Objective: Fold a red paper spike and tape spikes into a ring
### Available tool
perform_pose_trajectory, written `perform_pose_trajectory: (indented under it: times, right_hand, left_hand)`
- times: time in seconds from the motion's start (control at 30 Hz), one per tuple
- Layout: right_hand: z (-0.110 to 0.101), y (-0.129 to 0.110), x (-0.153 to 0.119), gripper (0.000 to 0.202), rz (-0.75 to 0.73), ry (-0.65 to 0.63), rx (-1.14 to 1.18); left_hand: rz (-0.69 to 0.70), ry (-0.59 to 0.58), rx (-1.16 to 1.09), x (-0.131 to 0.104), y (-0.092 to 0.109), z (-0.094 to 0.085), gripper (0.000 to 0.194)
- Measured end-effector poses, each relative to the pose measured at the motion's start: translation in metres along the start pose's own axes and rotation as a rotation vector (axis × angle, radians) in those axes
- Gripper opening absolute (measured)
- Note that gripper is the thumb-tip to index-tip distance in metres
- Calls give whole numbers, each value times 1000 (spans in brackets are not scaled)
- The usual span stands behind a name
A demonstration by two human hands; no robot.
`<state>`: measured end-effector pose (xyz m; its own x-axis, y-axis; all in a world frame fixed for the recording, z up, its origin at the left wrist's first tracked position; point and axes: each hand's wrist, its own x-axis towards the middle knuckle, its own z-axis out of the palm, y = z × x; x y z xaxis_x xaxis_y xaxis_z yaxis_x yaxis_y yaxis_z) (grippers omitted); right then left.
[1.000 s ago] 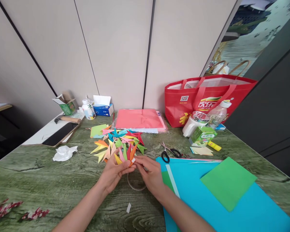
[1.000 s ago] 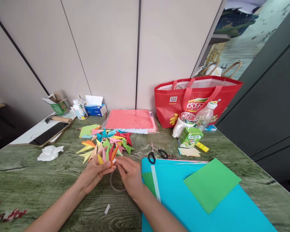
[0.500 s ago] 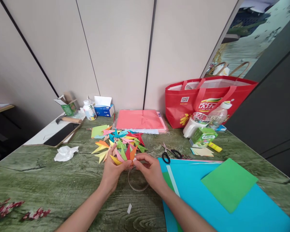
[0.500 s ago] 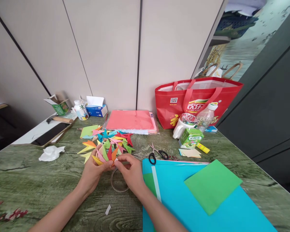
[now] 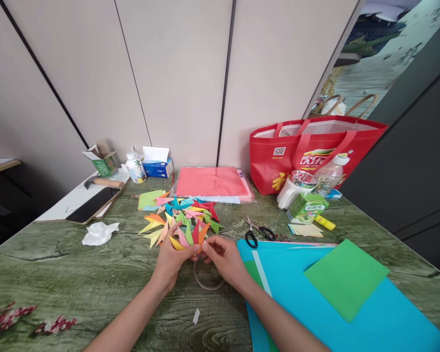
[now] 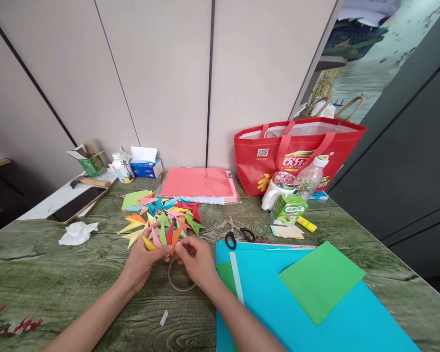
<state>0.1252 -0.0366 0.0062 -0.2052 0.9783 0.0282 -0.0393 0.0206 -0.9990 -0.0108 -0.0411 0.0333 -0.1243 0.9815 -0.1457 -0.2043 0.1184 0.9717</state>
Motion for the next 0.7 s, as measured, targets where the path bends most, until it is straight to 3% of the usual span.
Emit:
perform_pose_trajectory:
  times: [0.1,0.23,0.47,0.7]
  right_hand:
    - [-2,1,0,23,-25,65,1]
    - [-6,-3,-1,13,-192,159,-215]
    - [-7,0,-2,9,-402,147,-505]
    - [-8,6,-1,10,-435,109,-597]
  left_hand:
    - [6,22,19,1,0,0,83]
    - [-4,40,10,-2,3,3,83]
    - [-14,5,41,-3,6,3,85]
    - [6,5,115,-2,3,2,83]
